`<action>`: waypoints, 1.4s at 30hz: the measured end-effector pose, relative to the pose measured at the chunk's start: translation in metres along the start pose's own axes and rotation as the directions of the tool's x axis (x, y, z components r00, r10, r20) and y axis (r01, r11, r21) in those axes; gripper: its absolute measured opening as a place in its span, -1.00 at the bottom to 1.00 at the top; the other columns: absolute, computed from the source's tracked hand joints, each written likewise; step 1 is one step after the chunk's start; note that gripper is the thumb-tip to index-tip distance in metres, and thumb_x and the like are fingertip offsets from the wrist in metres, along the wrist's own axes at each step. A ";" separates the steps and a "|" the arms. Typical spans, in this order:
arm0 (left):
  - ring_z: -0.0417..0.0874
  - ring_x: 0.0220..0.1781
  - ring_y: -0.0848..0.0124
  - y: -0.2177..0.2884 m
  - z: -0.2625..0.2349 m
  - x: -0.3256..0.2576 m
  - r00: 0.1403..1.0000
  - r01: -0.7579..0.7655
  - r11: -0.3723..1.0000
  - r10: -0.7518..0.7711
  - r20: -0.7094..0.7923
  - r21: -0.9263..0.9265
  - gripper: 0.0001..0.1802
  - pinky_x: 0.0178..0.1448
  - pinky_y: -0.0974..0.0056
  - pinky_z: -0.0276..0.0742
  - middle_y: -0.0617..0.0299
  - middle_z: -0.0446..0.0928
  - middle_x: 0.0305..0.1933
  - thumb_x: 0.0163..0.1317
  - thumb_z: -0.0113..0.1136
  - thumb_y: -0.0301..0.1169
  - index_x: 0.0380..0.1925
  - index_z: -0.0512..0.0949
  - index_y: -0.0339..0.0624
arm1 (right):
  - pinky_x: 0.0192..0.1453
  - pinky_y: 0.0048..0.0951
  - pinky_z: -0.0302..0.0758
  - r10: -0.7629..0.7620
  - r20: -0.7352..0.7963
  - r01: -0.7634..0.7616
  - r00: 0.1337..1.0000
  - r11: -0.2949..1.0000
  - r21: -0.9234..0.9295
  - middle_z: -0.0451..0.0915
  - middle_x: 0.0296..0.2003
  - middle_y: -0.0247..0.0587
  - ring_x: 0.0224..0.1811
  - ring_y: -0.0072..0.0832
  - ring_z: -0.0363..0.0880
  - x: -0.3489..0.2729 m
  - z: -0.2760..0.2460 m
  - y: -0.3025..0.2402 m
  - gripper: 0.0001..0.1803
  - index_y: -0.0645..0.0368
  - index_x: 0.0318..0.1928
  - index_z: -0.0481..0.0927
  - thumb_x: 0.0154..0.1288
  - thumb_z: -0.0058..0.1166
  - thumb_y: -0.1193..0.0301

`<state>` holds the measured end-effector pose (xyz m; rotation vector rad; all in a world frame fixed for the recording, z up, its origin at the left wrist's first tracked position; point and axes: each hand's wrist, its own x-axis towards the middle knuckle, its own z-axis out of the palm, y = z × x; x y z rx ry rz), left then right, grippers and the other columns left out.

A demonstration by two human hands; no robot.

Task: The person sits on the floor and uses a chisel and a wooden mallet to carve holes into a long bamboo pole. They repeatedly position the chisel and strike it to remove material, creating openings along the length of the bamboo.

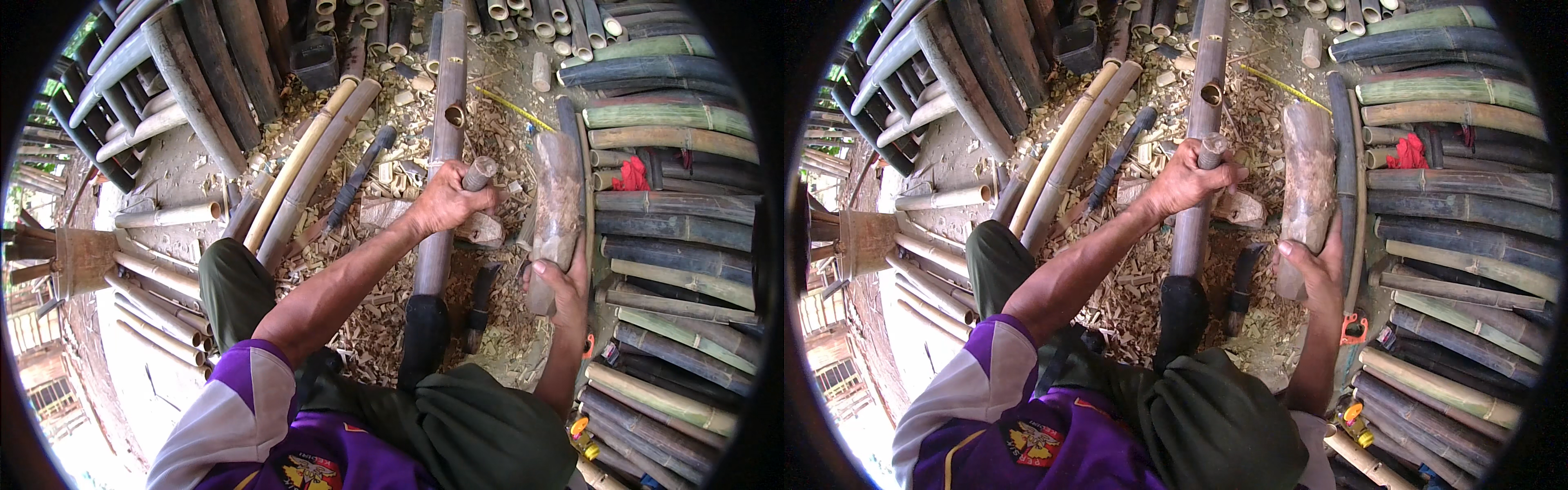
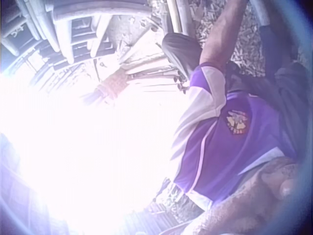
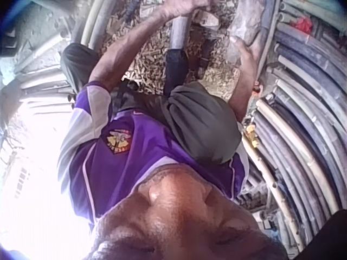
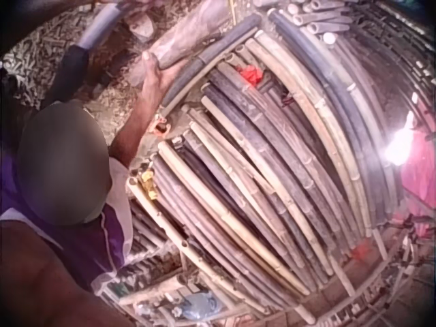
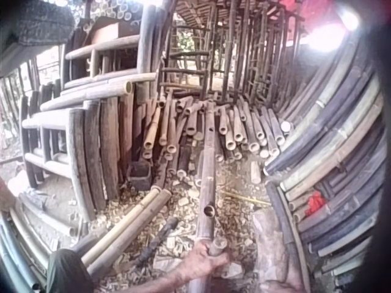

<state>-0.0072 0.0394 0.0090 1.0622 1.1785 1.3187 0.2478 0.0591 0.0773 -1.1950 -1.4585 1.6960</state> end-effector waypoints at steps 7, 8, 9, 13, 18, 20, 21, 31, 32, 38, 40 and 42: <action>0.63 -0.38 0.57 -0.006 -0.003 0.008 0.996 -0.058 0.989 0.048 0.074 0.135 -0.86 -0.23 0.33 0.56 0.32 0.65 -0.47 0.25 0.41 -0.39 -0.34 0.68 -0.24 | 0.58 -0.15 0.19 -0.625 0.121 0.631 0.771 0.724 -0.280 0.23 0.46 0.16 0.43 -0.14 0.34 0.020 0.024 -0.130 0.16 0.23 0.62 -0.07 0.02 0.28 0.54; 0.63 -0.40 0.55 -0.004 0.000 0.010 0.999 -0.007 0.994 0.003 0.042 0.107 -0.83 -0.21 0.33 0.56 0.30 0.65 -0.49 0.27 0.37 -0.36 -0.40 0.66 -0.22 | 0.59 -0.15 0.17 -0.721 0.110 0.702 0.684 0.610 -0.369 0.20 0.47 0.16 0.45 -0.14 0.31 0.028 0.036 -0.133 0.16 0.23 0.62 -0.07 0.04 0.29 0.53; 0.63 -0.41 0.53 -0.002 0.002 0.011 0.999 0.044 0.996 -0.045 0.009 0.076 -0.78 -0.19 0.32 0.56 0.29 0.65 -0.51 0.29 0.34 -0.32 -0.47 0.63 -0.21 | 0.60 -0.15 0.15 -0.802 0.112 0.748 0.586 0.483 -0.455 0.18 0.48 0.17 0.48 -0.13 0.28 0.037 0.045 -0.130 0.15 0.24 0.62 -0.08 0.05 0.30 0.52; 0.64 -0.39 0.52 -0.018 -0.003 0.015 0.988 -0.154 0.950 0.141 0.066 0.272 -0.77 -0.16 0.31 0.57 0.21 0.69 -0.45 0.34 0.28 -0.32 -0.43 0.67 -0.23 | 0.42 0.06 0.50 -0.032 0.498 0.452 0.867 0.474 -0.756 0.27 0.44 0.24 0.31 0.03 0.41 0.051 0.066 -0.151 0.14 -0.02 0.64 -0.01 0.05 0.23 0.62; 0.64 -0.38 0.51 -0.007 -0.007 0.015 0.997 0.079 0.997 -0.079 0.003 -0.009 -0.78 -0.16 0.32 0.58 0.23 0.67 -0.47 0.37 0.27 -0.33 -0.35 0.71 -0.27 | 0.01 -0.43 0.68 -0.333 0.462 0.564 0.822 0.591 -0.577 0.50 0.17 0.04 -0.03 -0.38 0.60 0.052 0.063 -0.245 0.08 0.19 0.59 0.05 0.11 0.37 0.48; 0.63 -0.38 0.54 -0.013 -0.017 0.019 1.000 0.005 1.000 -0.005 -0.002 0.016 -0.75 -0.18 0.35 0.57 0.26 0.66 -0.46 0.39 0.27 -0.28 -0.35 0.72 -0.23 | -0.12 -0.50 0.70 -0.502 0.329 0.599 0.800 0.625 -0.501 0.56 0.05 -0.01 -0.18 -0.51 0.64 0.052 0.068 -0.267 0.07 0.24 0.58 0.06 0.13 0.41 0.43; 0.64 -0.39 0.53 -0.014 -0.014 0.023 1.000 -0.009 1.000 0.009 0.017 0.010 -0.76 -0.21 0.36 0.56 0.27 0.66 -0.45 0.39 0.27 -0.29 -0.30 0.73 -0.26 | -0.11 -0.50 0.70 -0.599 0.229 0.617 0.767 0.590 -0.521 0.55 0.07 0.00 -0.16 -0.49 0.64 0.060 0.069 -0.270 0.07 0.23 0.58 0.06 0.13 0.41 0.44; 0.57 -0.41 0.49 -0.016 -0.014 0.033 0.991 0.127 0.992 -0.126 0.035 -0.012 -0.74 -0.17 0.31 0.50 0.30 0.63 -0.42 0.51 0.14 -0.30 -0.08 0.69 -0.24 | 0.33 -0.35 0.58 -0.215 0.423 0.466 0.880 0.563 -0.683 0.44 0.35 0.11 0.06 -0.25 0.67 0.117 0.066 -0.223 0.14 -0.06 0.59 0.15 -0.06 0.38 0.58; 0.57 -0.41 0.49 -0.018 -0.018 0.031 0.990 0.137 0.990 -0.137 0.037 -0.010 -0.75 -0.17 0.31 0.50 0.29 0.63 -0.41 0.51 0.14 -0.31 -0.09 0.68 -0.27 | 0.08 -0.24 0.65 -0.311 0.460 0.545 0.831 0.621 -0.564 0.60 0.14 0.11 -0.08 -0.24 0.70 0.111 0.066 -0.244 0.07 0.10 0.54 0.21 -0.05 0.42 0.43; 0.57 -0.50 0.55 -0.021 -0.003 0.038 0.997 0.048 0.984 -0.038 0.066 -0.169 -0.77 -0.43 0.42 0.45 0.22 0.69 -0.40 0.41 0.31 -0.26 -0.29 0.66 -0.21 | -0.03 -0.24 0.70 -0.826 0.316 0.635 0.467 0.064 -0.770 0.39 0.28 0.22 0.04 -0.19 0.65 0.130 0.050 -0.184 0.05 0.08 0.60 -0.02 0.16 0.28 0.49; 0.61 -0.48 0.50 -0.013 -0.013 0.030 0.985 0.168 0.984 -0.166 0.042 -0.052 -0.89 -0.32 0.40 0.55 0.19 0.69 -0.42 0.40 0.27 -0.39 -0.28 0.69 -0.18 | 0.22 -0.13 0.60 -0.074 0.380 0.368 0.922 0.470 -0.802 0.29 0.42 0.28 0.24 -0.07 0.56 0.104 0.083 -0.158 0.08 0.05 0.61 0.00 0.11 0.27 0.54; 0.64 -0.42 0.48 -0.006 0.003 0.017 0.982 0.130 0.990 -0.136 0.133 0.053 -0.89 -0.27 0.35 0.61 0.19 0.70 -0.38 0.32 0.34 -0.36 -0.25 0.70 -0.15 | 0.36 -0.07 0.54 0.165 0.296 0.155 0.941 0.567 -0.809 0.27 0.48 0.29 0.39 -0.04 0.48 0.102 0.080 -0.172 0.10 0.02 0.61 0.04 0.05 0.28 0.57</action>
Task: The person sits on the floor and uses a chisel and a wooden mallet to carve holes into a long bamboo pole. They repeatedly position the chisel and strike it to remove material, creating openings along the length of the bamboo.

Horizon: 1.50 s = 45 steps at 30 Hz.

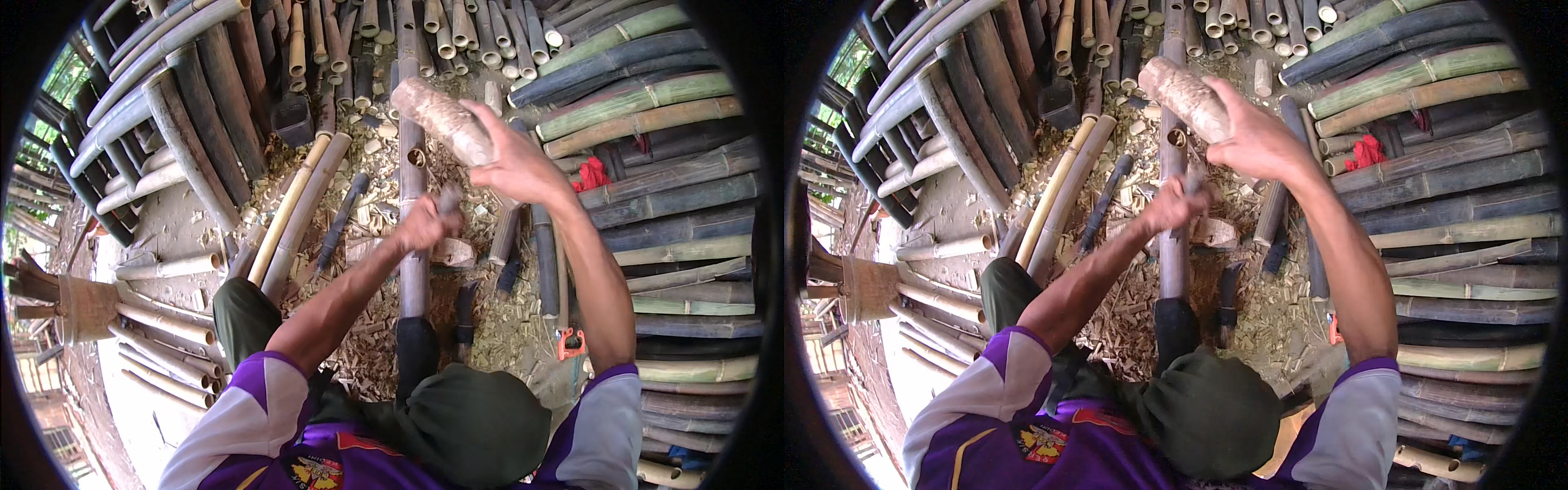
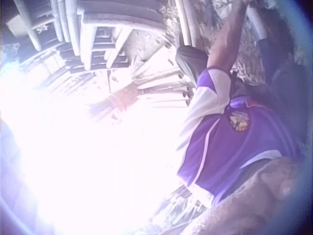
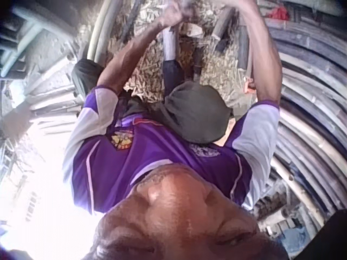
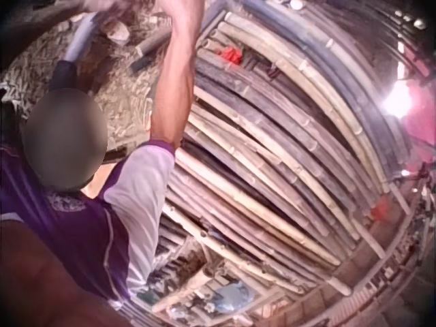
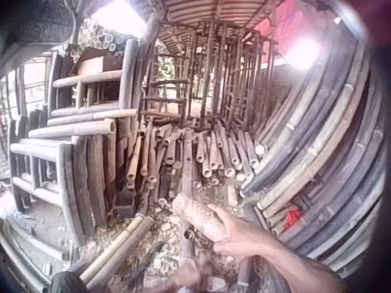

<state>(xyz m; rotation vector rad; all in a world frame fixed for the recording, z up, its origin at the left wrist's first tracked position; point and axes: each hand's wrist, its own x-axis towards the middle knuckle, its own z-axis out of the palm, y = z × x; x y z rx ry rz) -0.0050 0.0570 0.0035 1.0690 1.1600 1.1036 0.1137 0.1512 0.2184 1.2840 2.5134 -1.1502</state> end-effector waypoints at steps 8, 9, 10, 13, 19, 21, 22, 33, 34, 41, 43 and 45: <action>0.56 -0.46 0.56 0.011 0.007 -0.027 0.967 -0.112 0.988 0.083 -0.241 -0.110 -0.82 -0.28 0.36 0.51 0.38 0.61 -0.50 0.33 0.35 -0.35 -0.44 0.71 -0.15 | 0.52 -0.28 0.28 -0.316 -0.522 0.546 0.792 0.748 0.376 0.31 0.44 0.04 0.47 -0.25 0.33 -0.073 0.040 0.072 0.14 0.20 0.61 0.00 -0.02 0.24 0.61; 0.56 -0.48 0.57 0.013 0.000 -0.020 0.954 -0.102 0.987 0.062 -0.293 -0.126 -0.80 -0.29 0.35 0.51 0.38 0.61 -0.51 0.34 0.35 -0.34 -0.46 0.70 -0.15 | 0.54 -0.34 0.22 -0.255 -0.523 0.519 0.813 0.725 0.452 0.27 0.47 -0.02 0.51 -0.28 0.26 -0.085 0.044 0.075 0.15 0.24 0.62 -0.01 -0.04 0.22 0.62; 0.55 -0.50 0.57 0.016 -0.003 -0.016 0.939 -0.097 0.986 0.045 -0.340 -0.138 -0.77 -0.30 0.34 0.51 0.38 0.61 -0.53 0.35 0.36 -0.33 -0.49 0.70 -0.15 | 0.53 -0.34 0.24 -0.226 -0.532 0.495 0.816 0.748 0.441 0.28 0.46 -0.02 0.50 -0.29 0.27 -0.094 0.047 0.082 0.15 0.24 0.61 -0.01 -0.05 0.21 0.62; 0.55 -0.47 0.59 0.019 0.008 -0.011 0.957 -0.181 0.973 0.140 -0.256 -0.145 -0.77 -0.35 0.37 0.48 0.38 0.62 -0.47 0.35 0.39 -0.25 -0.22 0.75 -0.21 | 0.50 -0.34 0.27 -0.189 -0.550 0.445 0.813 0.810 0.381 0.29 0.45 -0.03 0.47 -0.30 0.31 -0.108 0.055 0.106 0.13 0.25 0.61 0.00 -0.04 0.18 0.63; 0.58 -0.37 0.62 0.001 0.014 -0.009 0.979 -0.164 0.986 0.158 -0.127 -0.036 -0.77 -0.23 0.38 0.54 0.37 0.65 -0.43 0.35 0.40 -0.27 -0.19 0.78 -0.21 | 0.57 -0.24 0.18 -0.072 -0.546 0.401 0.834 0.760 0.511 0.30 0.43 0.06 0.47 -0.23 0.30 -0.116 0.073 0.113 0.12 0.32 0.59 0.01 0.00 0.28 0.55; 0.59 -0.35 0.62 0.000 0.016 -0.009 0.980 -0.160 0.987 0.157 -0.120 -0.017 -0.77 -0.21 0.37 0.56 0.36 0.67 -0.41 0.35 0.39 -0.27 -0.16 0.78 -0.21 | 0.57 -0.24 0.17 -0.079 -0.549 0.385 0.832 0.795 0.468 0.29 0.43 0.06 0.47 -0.23 0.30 -0.118 0.076 0.121 0.12 0.31 0.60 0.00 0.00 0.28 0.56; 0.59 -0.34 0.61 0.000 0.017 -0.008 0.983 -0.142 0.990 0.143 -0.118 0.018 -0.76 -0.20 0.37 0.56 0.35 0.68 -0.40 0.35 0.39 -0.27 -0.15 0.78 -0.21 | 0.57 -0.24 0.17 -0.083 -0.552 0.377 0.830 0.813 0.444 0.29 0.44 0.06 0.47 -0.23 0.29 -0.119 0.075 0.123 0.13 0.31 0.60 -0.01 0.01 0.28 0.57; 0.60 -0.33 0.52 -0.036 0.019 0.048 0.982 -0.174 0.915 0.134 -0.134 -0.364 -0.79 -0.22 0.32 0.50 0.30 0.73 -0.10 0.51 0.20 -0.23 -0.12 0.66 -0.12 | 0.04 -0.30 0.65 -0.055 -0.915 0.557 0.399 0.807 0.194 0.49 0.23 0.15 0.04 -0.15 0.65 -0.105 -0.031 0.055 0.09 0.29 0.56 0.13 -0.01 0.39 0.44; 0.60 -0.34 0.53 -0.039 0.009 0.044 0.981 -0.153 0.946 0.109 -0.161 -0.287 -0.77 -0.23 0.35 0.47 0.31 0.73 -0.12 0.52 0.18 -0.21 -0.10 0.65 -0.11 | -0.05 -0.32 0.66 -0.048 -0.915 0.579 0.400 0.787 0.212 0.54 0.17 0.14 -0.04 -0.19 0.67 -0.074 -0.028 0.058 0.10 0.28 0.56 0.12 0.00 0.41 0.41; 0.64 -0.35 0.50 -0.023 0.015 0.038 0.999 -0.032 0.992 0.033 0.007 -0.121 -0.75 -0.30 0.37 0.53 0.18 0.72 -0.25 0.41 0.24 -0.29 -0.11 0.66 -0.25 | 0.38 -0.16 0.45 -0.151 -0.162 0.155 0.975 0.988 0.011 0.34 0.40 0.29 0.31 -0.02 0.47 0.003 0.008 0.043 0.14 0.07 0.62 0.03 0.02 0.33 0.53; 0.65 -0.34 0.49 0.004 0.031 0.002 0.988 -0.106 0.975 0.082 0.129 0.195 -0.89 -0.23 0.30 0.57 0.19 0.70 -0.31 0.31 0.31 -0.39 -0.27 0.68 -0.21 | 0.18 -0.24 0.59 -0.235 -0.279 0.272 0.931 0.957 0.104 0.45 0.30 0.28 0.10 -0.09 0.62 -0.016 0.017 0.055 0.15 0.15 0.62 -0.01 0.03 0.34 0.50; 0.62 -0.36 0.51 0.000 0.027 -0.014 0.957 -0.286 0.954 0.279 0.082 0.090 -0.80 -0.23 0.28 0.55 0.26 0.62 -0.46 0.28 0.39 -0.31 -0.40 0.67 -0.20 | 0.22 -0.25 0.58 -0.358 -0.442 0.472 0.822 0.863 0.180 0.43 0.32 0.26 0.16 -0.10 0.60 -0.033 0.025 0.063 0.16 0.19 0.62 -0.02 0.03 0.35 0.50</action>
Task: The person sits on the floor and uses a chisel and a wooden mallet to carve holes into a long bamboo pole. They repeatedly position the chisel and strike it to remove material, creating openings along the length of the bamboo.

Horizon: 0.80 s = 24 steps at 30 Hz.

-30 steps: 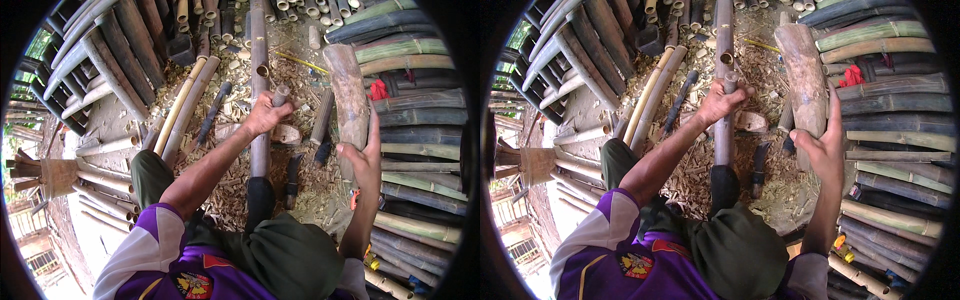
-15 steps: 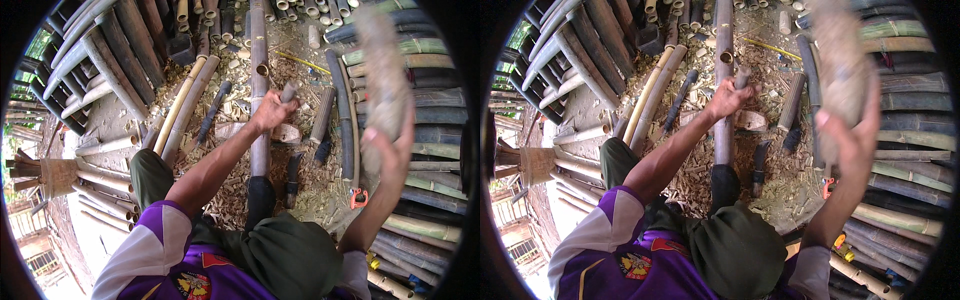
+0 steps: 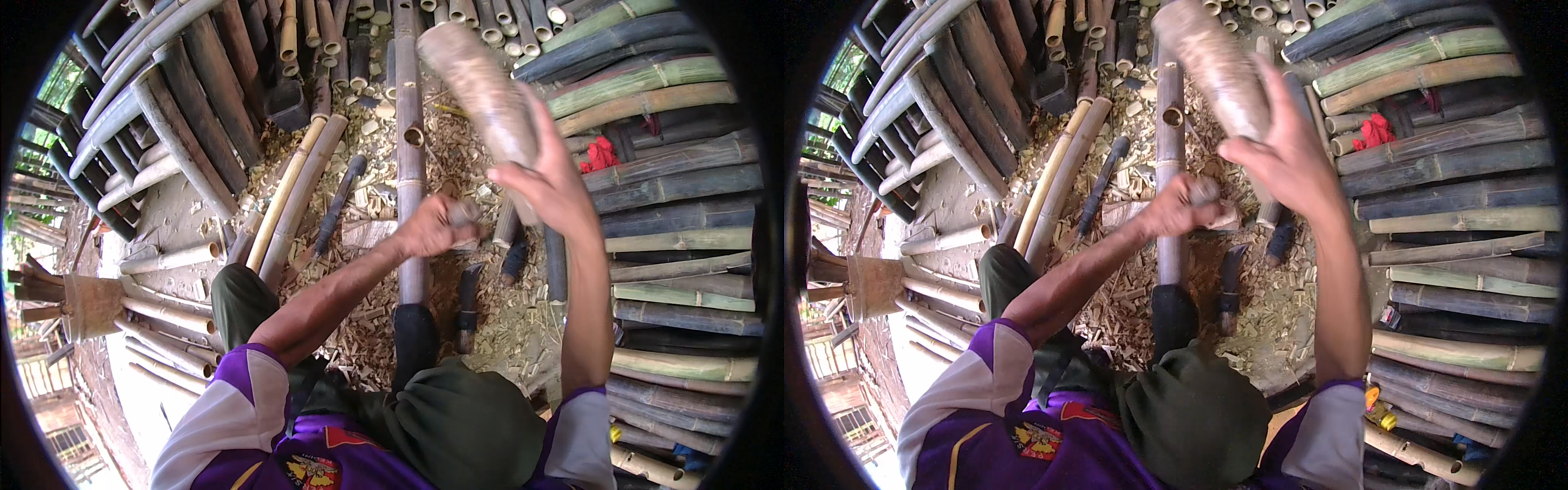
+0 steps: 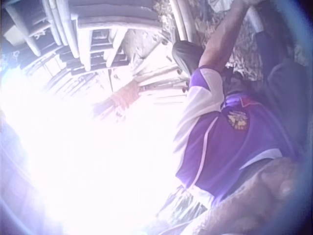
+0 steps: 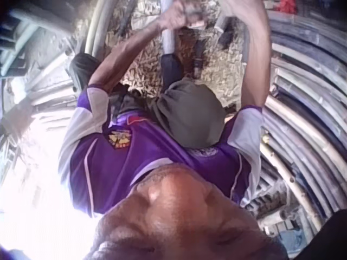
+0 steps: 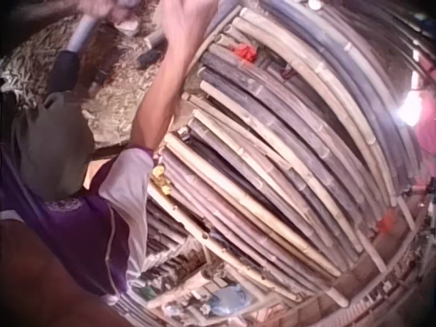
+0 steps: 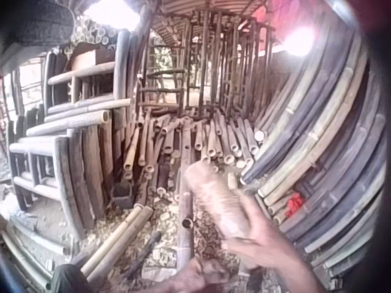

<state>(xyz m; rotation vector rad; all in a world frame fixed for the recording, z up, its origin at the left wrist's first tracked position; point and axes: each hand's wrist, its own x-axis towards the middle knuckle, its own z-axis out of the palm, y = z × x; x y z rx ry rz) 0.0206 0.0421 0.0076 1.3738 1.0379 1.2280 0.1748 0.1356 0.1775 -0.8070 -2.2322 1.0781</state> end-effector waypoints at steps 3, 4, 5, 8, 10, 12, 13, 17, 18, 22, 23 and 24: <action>0.54 -0.48 0.55 0.005 -0.021 0.001 0.884 0.304 0.931 -0.355 -0.303 -0.205 -0.74 -0.29 0.31 0.49 0.36 0.54 -0.57 0.27 0.44 -0.23 -0.44 0.67 -0.17 | 0.38 -0.24 0.45 0.004 -0.197 0.038 0.980 0.978 0.206 0.36 0.38 0.17 0.34 -0.16 0.46 -0.043 -0.003 -0.001 0.13 0.24 0.60 0.00 0.04 0.33 0.52; 0.48 -0.56 0.60 0.019 -0.014 0.002 0.886 0.265 0.925 -0.344 -0.310 -0.272 -0.74 -0.38 0.35 0.43 0.41 0.53 -0.58 0.29 0.42 -0.23 -0.49 0.66 -0.12 | 0.42 -0.24 0.41 0.050 -0.247 0.017 0.968 0.965 0.262 0.35 0.38 0.14 0.38 -0.19 0.41 -0.055 -0.004 -0.004 0.12 0.26 0.60 0.01 0.05 0.33 0.53; 0.47 -0.57 0.60 0.017 -0.009 0.002 0.918 0.269 0.937 -0.319 -0.235 -0.223 -0.73 -0.40 0.36 0.42 0.41 0.53 -0.59 0.29 0.41 -0.24 -0.51 0.65 -0.13 | 0.43 -0.25 0.38 0.096 -0.268 -0.014 0.959 0.957 0.291 0.36 0.37 0.12 0.37 -0.19 0.41 -0.065 -0.003 -0.006 0.11 0.27 0.60 0.01 0.05 0.32 0.53; 0.48 -0.60 0.62 0.010 -0.006 0.004 0.984 0.177 0.976 -0.177 0.006 -0.128 -0.67 -0.46 0.39 0.41 0.38 0.55 -0.64 0.29 0.41 -0.26 -0.59 0.65 -0.21 | 0.46 -0.29 0.32 0.142 -0.315 -0.060 0.938 0.965 0.256 0.37 0.36 0.07 0.36 -0.24 0.40 -0.084 -0.002 -0.002 0.09 0.29 0.59 0.02 0.05 0.29 0.56; 0.49 -0.59 0.61 0.011 -0.003 0.011 0.982 0.162 0.982 -0.170 -0.087 -0.094 -0.65 -0.43 0.38 0.44 0.36 0.57 -0.64 0.28 0.41 -0.27 -0.61 0.64 -0.23 | 0.45 -0.29 0.33 0.191 -0.300 -0.101 0.935 0.952 0.289 0.37 0.36 0.08 0.36 -0.24 0.41 -0.092 0.001 -0.004 0.09 0.29 0.59 0.02 0.04 0.28 0.57; 0.52 -0.56 0.59 0.018 -0.001 0.012 0.970 0.177 0.976 -0.195 -0.145 -0.128 -0.65 -0.40 0.36 0.47 0.34 0.58 -0.62 0.29 0.40 -0.27 -0.61 0.63 -0.23 | 0.45 -0.29 0.34 0.220 -0.286 -0.125 0.933 0.941 0.314 0.37 0.37 0.08 0.36 -0.25 0.41 -0.099 0.003 -0.007 0.10 0.29 0.60 0.01 0.03 0.27 0.58; 0.53 -0.55 0.59 0.017 -0.003 0.014 0.969 0.185 0.976 -0.201 -0.141 -0.118 -0.65 -0.38 0.35 0.48 0.34 0.58 -0.62 0.30 0.39 -0.27 -0.61 0.63 -0.23 | 0.46 -0.29 0.32 0.245 -0.288 -0.142 0.926 0.931 0.336 0.37 0.37 0.08 0.36 -0.24 0.40 -0.101 0.003 -0.009 0.10 0.29 0.60 0.01 0.03 0.27 0.59; 0.53 -0.53 0.58 0.013 -0.004 0.016 0.967 0.190 0.975 -0.207 -0.150 -0.116 -0.66 -0.35 0.33 0.50 0.33 0.58 -0.61 0.30 0.39 -0.29 -0.60 0.63 -0.24 | 0.49 -0.27 0.28 0.262 -0.300 -0.144 0.917 0.920 0.364 0.35 0.38 0.08 0.39 -0.22 0.38 -0.106 0.002 -0.009 0.12 0.29 0.60 -0.01 0.02 0.28 0.58; 0.53 -0.53 0.58 0.012 -0.003 0.017 0.968 0.180 0.976 -0.198 -0.155 -0.122 -0.66 -0.35 0.33 0.49 0.34 0.59 -0.60 0.30 0.40 -0.30 -0.60 0.63 -0.23 | 0.50 -0.26 0.27 0.242 -0.310 -0.125 0.919 0.927 0.354 0.34 0.39 0.09 0.39 -0.22 0.38 -0.106 0.002 -0.008 0.13 0.29 0.60 -0.01 0.01 0.29 0.58; 0.50 -0.53 0.59 -0.003 -0.002 0.020 0.973 0.157 0.984 -0.170 -0.159 -0.088 -0.67 -0.37 0.33 0.46 0.37 0.56 -0.60 0.31 0.42 -0.29 -0.58 0.62 -0.23 | 0.53 -0.25 0.25 0.227 -0.310 -0.118 0.923 0.936 0.332 0.32 0.40 0.12 0.42 -0.19 0.36 -0.103 -0.002 -0.013 0.13 0.29 0.60 0.00 0.01 0.29 0.56; 0.50 -0.53 0.59 -0.014 -0.003 0.022 0.971 0.144 0.981 -0.165 -0.174 -0.128 -0.67 -0.38 0.34 0.46 0.37 0.56 -0.59 0.32 0.42 -0.28 -0.57 0.63 -0.23 | 0.53 -0.24 0.24 0.194 -0.315 -0.085 0.929 0.941 0.329 0.32 0.40 0.13 0.42 -0.18 0.36 -0.099 -0.004 -0.016 0.13 0.29 0.60 0.00 0.01 0.29 0.55; 0.49 -0.52 0.59 -0.032 -0.008 0.023 0.967 0.126 0.979 -0.158 -0.200 -0.163 -0.67 -0.38 0.34 0.45 0.37 0.56 -0.59 0.33 0.42 -0.28 -0.55 0.63 -0.23 | 0.48 -0.25 0.31 0.167 -0.320 -0.065 0.933 0.950 0.305 0.33 0.38 0.15 0.38 -0.17 0.40 -0.089 -0.010 -0.025 0.11 0.30 0.59 0.02 0.02 0.29 0.54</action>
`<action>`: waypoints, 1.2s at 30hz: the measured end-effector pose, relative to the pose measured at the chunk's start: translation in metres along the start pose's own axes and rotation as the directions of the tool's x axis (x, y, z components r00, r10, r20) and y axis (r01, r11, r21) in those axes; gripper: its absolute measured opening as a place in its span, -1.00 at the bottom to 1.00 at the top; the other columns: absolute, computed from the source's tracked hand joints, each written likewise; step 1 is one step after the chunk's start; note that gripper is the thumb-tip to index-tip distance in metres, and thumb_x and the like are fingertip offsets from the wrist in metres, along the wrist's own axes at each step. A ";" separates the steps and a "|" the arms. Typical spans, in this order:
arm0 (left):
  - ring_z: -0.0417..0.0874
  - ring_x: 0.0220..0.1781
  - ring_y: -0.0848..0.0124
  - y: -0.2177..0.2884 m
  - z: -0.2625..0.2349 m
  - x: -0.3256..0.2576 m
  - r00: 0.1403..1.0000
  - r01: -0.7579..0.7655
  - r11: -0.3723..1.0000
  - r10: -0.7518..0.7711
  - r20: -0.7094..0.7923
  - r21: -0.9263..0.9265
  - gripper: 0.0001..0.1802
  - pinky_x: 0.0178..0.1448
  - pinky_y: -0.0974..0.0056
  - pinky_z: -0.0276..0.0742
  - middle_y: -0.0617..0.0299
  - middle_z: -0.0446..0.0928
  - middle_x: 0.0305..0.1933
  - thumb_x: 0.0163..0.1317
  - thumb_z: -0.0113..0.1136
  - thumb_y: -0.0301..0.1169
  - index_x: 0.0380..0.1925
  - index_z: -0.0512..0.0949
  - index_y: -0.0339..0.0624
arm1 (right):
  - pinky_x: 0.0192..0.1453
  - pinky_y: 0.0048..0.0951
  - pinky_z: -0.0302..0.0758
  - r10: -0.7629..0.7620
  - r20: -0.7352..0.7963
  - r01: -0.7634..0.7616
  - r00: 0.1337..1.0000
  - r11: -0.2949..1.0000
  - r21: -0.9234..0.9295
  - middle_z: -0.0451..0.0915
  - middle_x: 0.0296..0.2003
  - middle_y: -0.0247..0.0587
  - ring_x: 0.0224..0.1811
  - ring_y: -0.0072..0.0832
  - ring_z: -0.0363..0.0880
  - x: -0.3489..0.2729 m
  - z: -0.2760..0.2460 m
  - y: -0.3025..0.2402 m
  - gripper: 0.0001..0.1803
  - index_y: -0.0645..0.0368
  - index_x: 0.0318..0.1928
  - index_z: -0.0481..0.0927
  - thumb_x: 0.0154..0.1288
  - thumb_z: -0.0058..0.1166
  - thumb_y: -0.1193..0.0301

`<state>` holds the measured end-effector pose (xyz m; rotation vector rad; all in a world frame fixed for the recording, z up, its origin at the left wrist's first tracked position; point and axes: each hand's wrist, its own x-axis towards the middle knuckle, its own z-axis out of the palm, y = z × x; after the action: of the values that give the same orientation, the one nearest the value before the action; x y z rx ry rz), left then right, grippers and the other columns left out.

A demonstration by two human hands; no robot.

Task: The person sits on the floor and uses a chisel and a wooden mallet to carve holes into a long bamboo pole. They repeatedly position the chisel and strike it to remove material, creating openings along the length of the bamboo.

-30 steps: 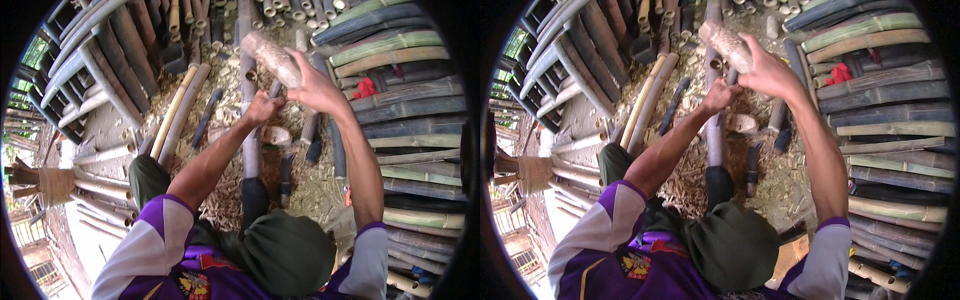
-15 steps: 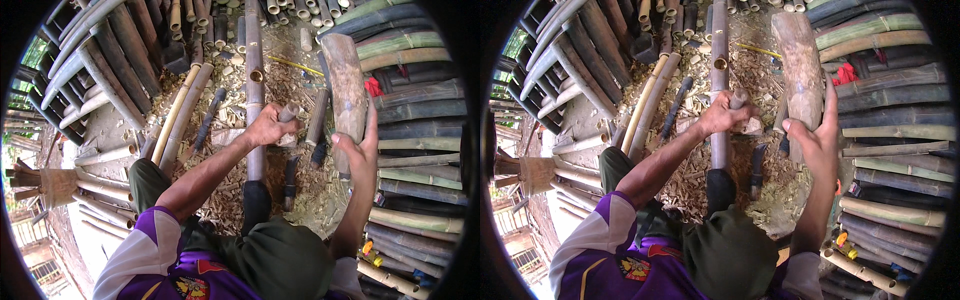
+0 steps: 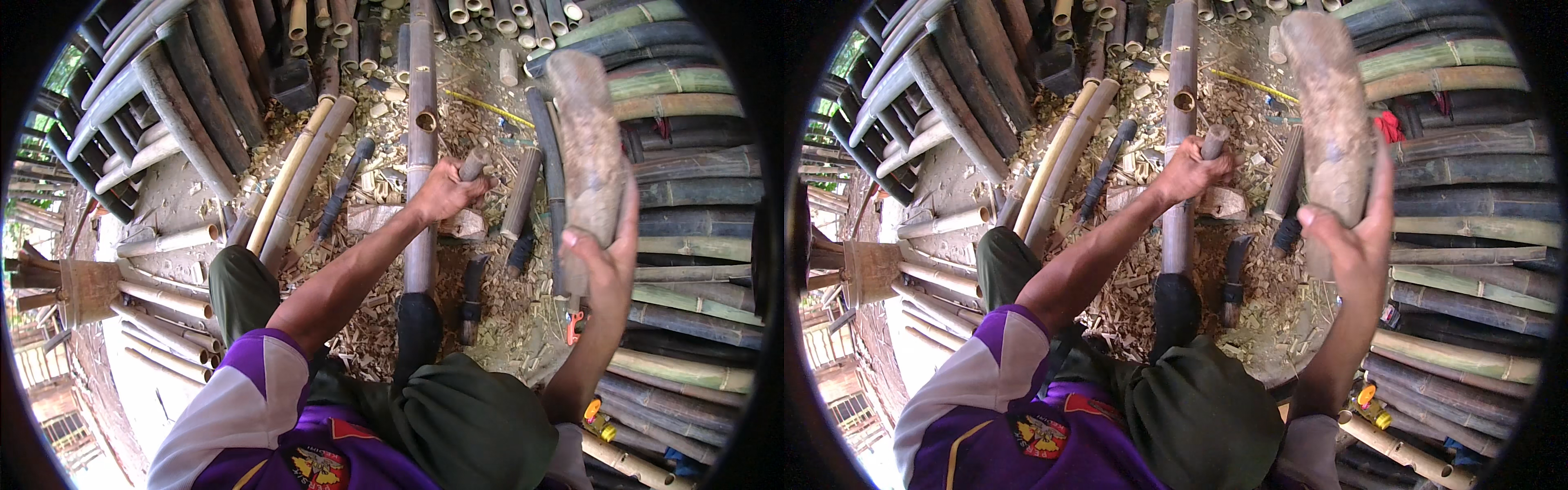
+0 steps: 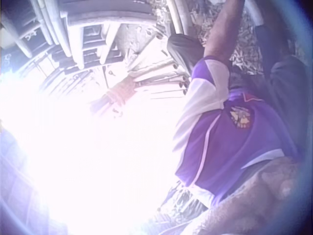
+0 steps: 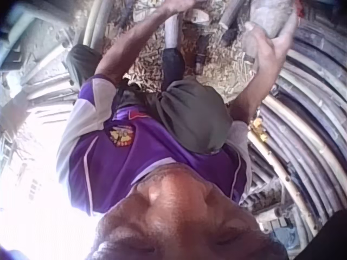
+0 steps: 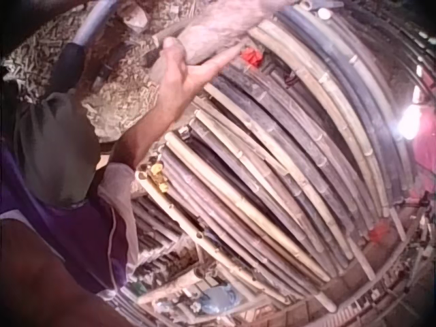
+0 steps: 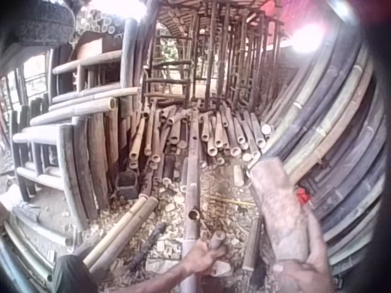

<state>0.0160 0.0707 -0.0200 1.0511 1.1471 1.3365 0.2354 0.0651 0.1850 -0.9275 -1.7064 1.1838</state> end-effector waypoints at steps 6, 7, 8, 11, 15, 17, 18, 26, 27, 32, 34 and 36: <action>0.52 -0.34 0.62 0.015 0.000 0.028 0.992 0.118 0.987 -0.123 0.041 0.113 -0.70 0.07 0.47 0.32 0.37 0.67 -0.23 0.44 0.31 -0.20 -0.07 0.68 -0.22 | -0.18 -0.37 0.65 -0.295 -0.268 0.238 0.917 0.945 -0.226 0.45 0.19 0.20 -0.14 -0.29 0.64 0.064 0.001 -0.019 0.07 0.21 0.59 -0.03 0.11 0.27 0.55; 0.52 -0.33 0.61 0.010 -0.003 0.029 0.988 0.134 0.983 -0.142 0.062 0.124 -0.68 0.11 0.48 0.29 0.36 0.66 -0.21 0.46 0.29 -0.19 -0.05 0.66 -0.24 | -0.21 -0.35 0.69 -0.346 -0.293 0.285 0.891 0.930 -0.232 0.45 0.19 0.20 -0.15 -0.28 0.67 0.076 0.013 -0.006 0.08 0.20 0.60 -0.06 0.13 0.27 0.56; 0.53 -0.44 0.55 -0.004 0.000 0.030 0.996 0.077 0.994 -0.081 -0.045 -0.071 -0.73 -0.15 0.39 0.38 0.31 0.63 -0.38 0.47 0.26 -0.24 -0.24 0.65 -0.26 | -0.10 -0.31 0.65 -0.373 -0.202 0.309 0.906 0.906 -0.288 0.46 0.21 0.22 -0.10 -0.23 0.66 0.088 0.029 0.007 0.08 0.21 0.59 -0.04 0.11 0.29 0.54; 0.52 -0.57 0.49 -0.004 0.002 0.028 0.994 0.104 0.994 -0.105 -0.021 -0.014 -0.62 -0.44 0.27 0.46 0.24 0.60 -0.56 0.48 0.21 -0.25 -0.48 0.63 -0.28 | 0.21 -0.17 0.55 0.069 0.429 0.221 0.901 0.777 -0.589 0.49 0.26 0.26 0.05 -0.07 0.66 0.108 0.035 0.029 0.10 0.22 0.58 0.04 0.04 0.35 0.47; 0.67 -0.43 0.44 0.019 0.017 0.006 0.988 0.119 0.960 -0.139 0.065 0.252 -0.81 -0.35 0.27 0.65 0.17 0.68 -0.39 0.44 0.23 -0.32 -0.11 0.67 -0.19 | 0.27 -0.14 0.54 -0.099 0.280 0.228 0.955 0.847 -0.480 0.58 0.13 0.21 0.05 -0.04 0.66 0.097 0.012 0.033 0.07 0.25 0.55 0.07 0.04 0.36 0.46; 0.72 -0.28 0.38 0.021 0.026 -0.027 0.896 -0.423 0.820 0.314 0.315 0.385 -0.83 -0.06 0.14 0.74 0.14 0.68 -0.38 0.38 0.25 -0.41 -0.09 0.66 -0.16 | 0.17 -0.19 0.61 -0.057 0.142 0.084 0.988 0.977 -0.196 0.63 0.00 0.11 0.01 -0.08 0.68 0.070 0.004 0.036 0.02 0.27 0.52 0.11 0.07 0.35 0.47; 0.69 -0.25 0.38 0.044 0.027 -0.046 0.937 -0.170 0.920 0.039 0.348 0.352 -0.84 0.03 0.13 0.69 0.17 0.65 -0.36 0.32 0.26 -0.43 -0.12 0.63 -0.19 | 0.01 -0.24 0.65 0.083 0.089 -0.076 0.993 0.994 -0.081 0.62 -0.03 0.06 -0.10 -0.20 0.69 0.049 0.000 0.039 -0.03 0.25 0.49 0.16 0.07 0.34 0.48; 0.66 -0.11 0.03 0.041 0.016 -0.089 0.847 -0.447 0.734 0.163 0.506 0.512 -0.46 -0.03 -0.02 0.63 0.07 0.51 0.13 0.25 0.30 -0.45 0.24 0.42 -0.15 | -0.14 -0.37 0.64 0.630 -0.055 -0.608 0.774 0.765 0.211 0.62 -0.09 -0.16 -0.16 -0.43 0.66 -0.126 -0.028 0.114 -0.23 0.22 0.38 0.32 0.12 0.27 0.57; 0.66 -0.11 -0.05 0.033 0.020 -0.102 0.798 -0.536 0.627 0.159 0.581 0.565 -0.44 -0.05 -0.04 0.64 0.04 0.51 0.11 0.24 0.31 -0.43 0.25 0.42 -0.14 | 0.00 -0.35 0.62 0.574 -0.070 -0.545 0.816 0.804 0.239 0.61 -0.03 -0.18 -0.04 -0.43 0.64 -0.143 -0.018 0.118 -0.28 0.24 0.35 0.37 0.14 0.27 0.55; 0.50 0.13 0.09 0.007 0.035 -0.151 0.722 -0.572 0.654 0.115 0.682 0.495 -0.49 0.25 0.02 0.43 0.14 0.50 -0.09 -0.26 0.53 -0.32 -0.20 0.60 -0.10 | 0.11 -0.36 0.57 0.775 -0.124 -0.731 0.619 0.627 0.269 0.57 0.04 -0.12 0.00 -0.36 0.61 -0.210 -0.007 0.105 -0.28 0.32 0.32 0.37 0.15 0.32 0.41; 0.51 0.08 0.11 -0.002 0.031 -0.157 0.720 -0.603 0.652 0.195 0.666 0.460 -0.52 0.22 0.04 0.45 0.14 0.50 -0.10 -0.31 0.52 -0.32 -0.27 0.61 -0.10 | -0.03 -0.37 0.59 0.742 -0.148 -0.701 0.654 0.668 0.248 0.58 -0.04 -0.15 -0.10 -0.40 0.61 -0.215 0.001 0.092 -0.25 0.34 0.27 0.37 0.10 0.38 0.35; 0.51 0.05 0.11 -0.009 0.028 -0.159 0.718 -0.622 0.645 0.242 0.653 0.445 -0.54 0.19 0.04 0.46 0.14 0.50 -0.12 -0.35 0.51 -0.32 -0.32 0.61 -0.10 | -0.08 -0.39 0.58 0.797 -0.172 -0.758 0.579 0.604 0.247 0.57 -0.10 -0.18 -0.17 -0.44 0.60 -0.217 0.011 0.073 -0.28 0.33 0.24 0.39 0.09 0.39 0.34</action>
<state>0.0571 -0.0858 -0.0235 2.2094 0.9231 0.8676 0.3138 -0.1138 0.0648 -1.7639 -0.9371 1.6145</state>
